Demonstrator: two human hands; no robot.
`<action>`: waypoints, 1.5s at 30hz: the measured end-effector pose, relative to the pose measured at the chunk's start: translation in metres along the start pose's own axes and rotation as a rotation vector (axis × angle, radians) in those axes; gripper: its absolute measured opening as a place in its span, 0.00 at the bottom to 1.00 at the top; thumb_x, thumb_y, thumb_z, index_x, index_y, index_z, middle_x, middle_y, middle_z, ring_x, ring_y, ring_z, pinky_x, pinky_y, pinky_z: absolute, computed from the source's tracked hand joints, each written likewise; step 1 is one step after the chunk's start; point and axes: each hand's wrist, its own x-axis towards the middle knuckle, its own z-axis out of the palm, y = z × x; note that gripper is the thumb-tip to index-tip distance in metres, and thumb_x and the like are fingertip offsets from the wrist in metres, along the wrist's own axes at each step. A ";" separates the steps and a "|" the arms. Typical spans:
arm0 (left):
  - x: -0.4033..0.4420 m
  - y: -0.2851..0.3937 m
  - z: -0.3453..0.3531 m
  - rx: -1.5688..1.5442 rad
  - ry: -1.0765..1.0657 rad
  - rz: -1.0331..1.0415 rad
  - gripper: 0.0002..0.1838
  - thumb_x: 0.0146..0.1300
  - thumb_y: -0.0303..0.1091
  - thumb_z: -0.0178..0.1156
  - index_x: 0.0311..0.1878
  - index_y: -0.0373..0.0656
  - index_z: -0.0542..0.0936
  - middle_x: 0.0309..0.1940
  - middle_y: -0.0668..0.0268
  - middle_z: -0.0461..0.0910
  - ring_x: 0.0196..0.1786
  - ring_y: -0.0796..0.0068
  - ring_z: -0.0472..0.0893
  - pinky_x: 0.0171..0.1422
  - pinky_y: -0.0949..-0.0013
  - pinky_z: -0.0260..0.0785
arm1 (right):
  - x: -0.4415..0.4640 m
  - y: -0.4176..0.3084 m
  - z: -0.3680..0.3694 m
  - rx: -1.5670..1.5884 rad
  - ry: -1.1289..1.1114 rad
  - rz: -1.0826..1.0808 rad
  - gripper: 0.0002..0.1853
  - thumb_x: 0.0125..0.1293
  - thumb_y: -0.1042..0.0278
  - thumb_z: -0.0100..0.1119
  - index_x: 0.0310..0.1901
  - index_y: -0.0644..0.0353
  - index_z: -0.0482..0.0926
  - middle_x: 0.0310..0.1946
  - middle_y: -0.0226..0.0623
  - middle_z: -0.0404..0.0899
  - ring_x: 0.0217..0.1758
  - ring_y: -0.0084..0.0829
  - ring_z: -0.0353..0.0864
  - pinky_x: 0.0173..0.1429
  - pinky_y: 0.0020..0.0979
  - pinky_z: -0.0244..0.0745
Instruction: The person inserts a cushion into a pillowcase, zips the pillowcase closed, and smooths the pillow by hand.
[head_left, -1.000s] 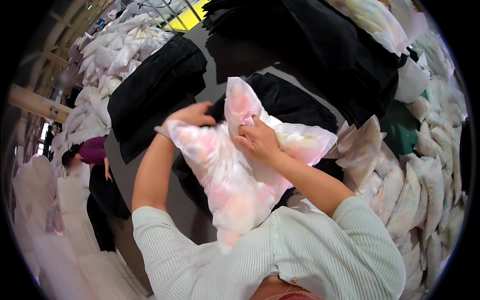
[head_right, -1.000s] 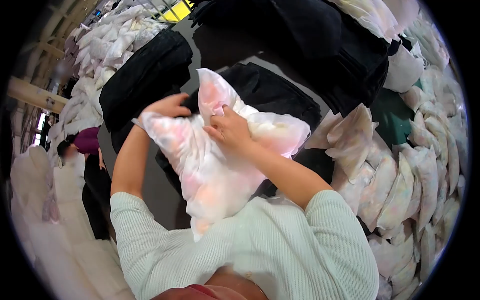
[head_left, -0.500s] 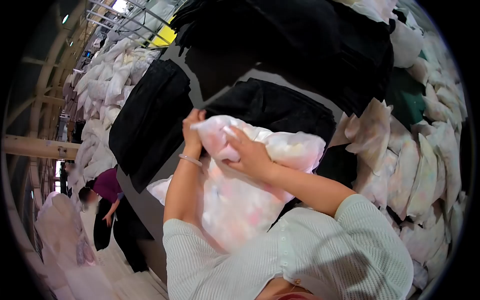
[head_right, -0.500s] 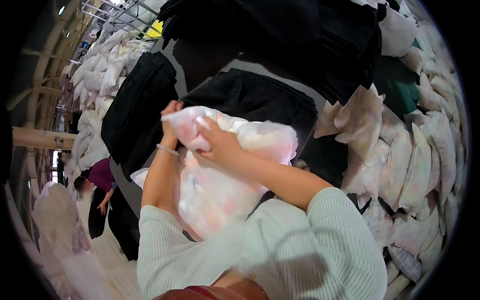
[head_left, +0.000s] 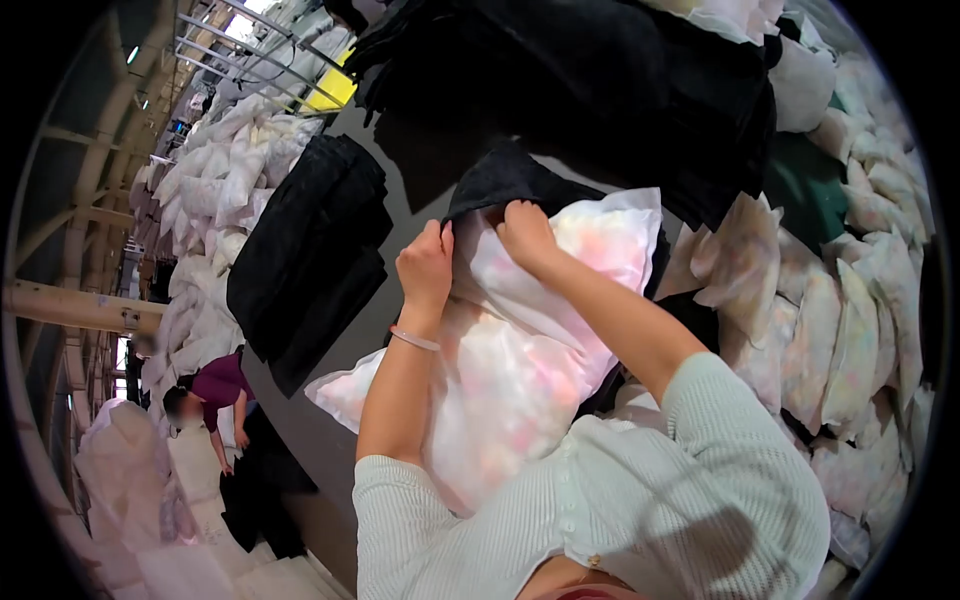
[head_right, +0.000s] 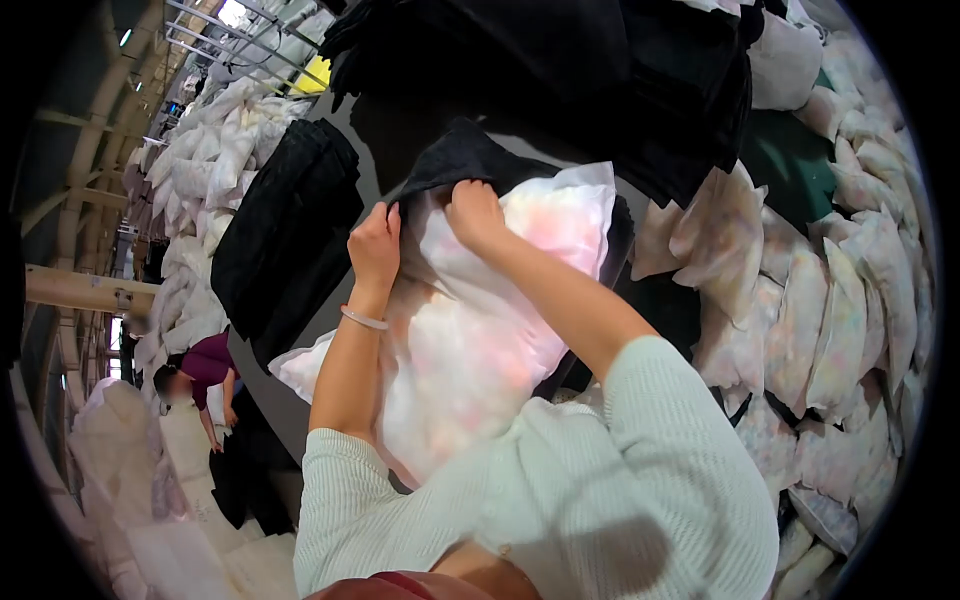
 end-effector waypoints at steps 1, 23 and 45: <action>0.003 -0.002 0.001 -0.004 -0.007 -0.049 0.15 0.68 0.39 0.58 0.27 0.43 0.70 0.21 0.54 0.77 0.26 0.47 0.79 0.29 0.51 0.70 | -0.017 -0.007 0.000 0.157 0.124 -0.102 0.18 0.61 0.60 0.59 0.48 0.63 0.80 0.53 0.68 0.73 0.60 0.61 0.71 0.62 0.48 0.69; -0.036 0.026 0.009 -0.181 -0.172 -0.075 0.12 0.63 0.35 0.61 0.28 0.41 0.72 0.22 0.54 0.78 0.28 0.47 0.79 0.30 0.52 0.71 | 0.002 0.011 0.027 -0.741 0.151 -0.680 0.25 0.72 0.57 0.44 0.67 0.60 0.70 0.70 0.46 0.65 0.75 0.37 0.61 0.75 0.36 0.57; -0.212 -0.120 -0.184 -0.091 -0.220 -0.969 0.29 0.59 0.51 0.67 0.58 0.44 0.78 0.56 0.51 0.78 0.59 0.50 0.77 0.62 0.59 0.70 | 0.042 0.048 0.063 -0.227 0.163 -0.728 0.20 0.70 0.61 0.49 0.60 0.55 0.76 0.61 0.45 0.74 0.68 0.46 0.68 0.74 0.41 0.59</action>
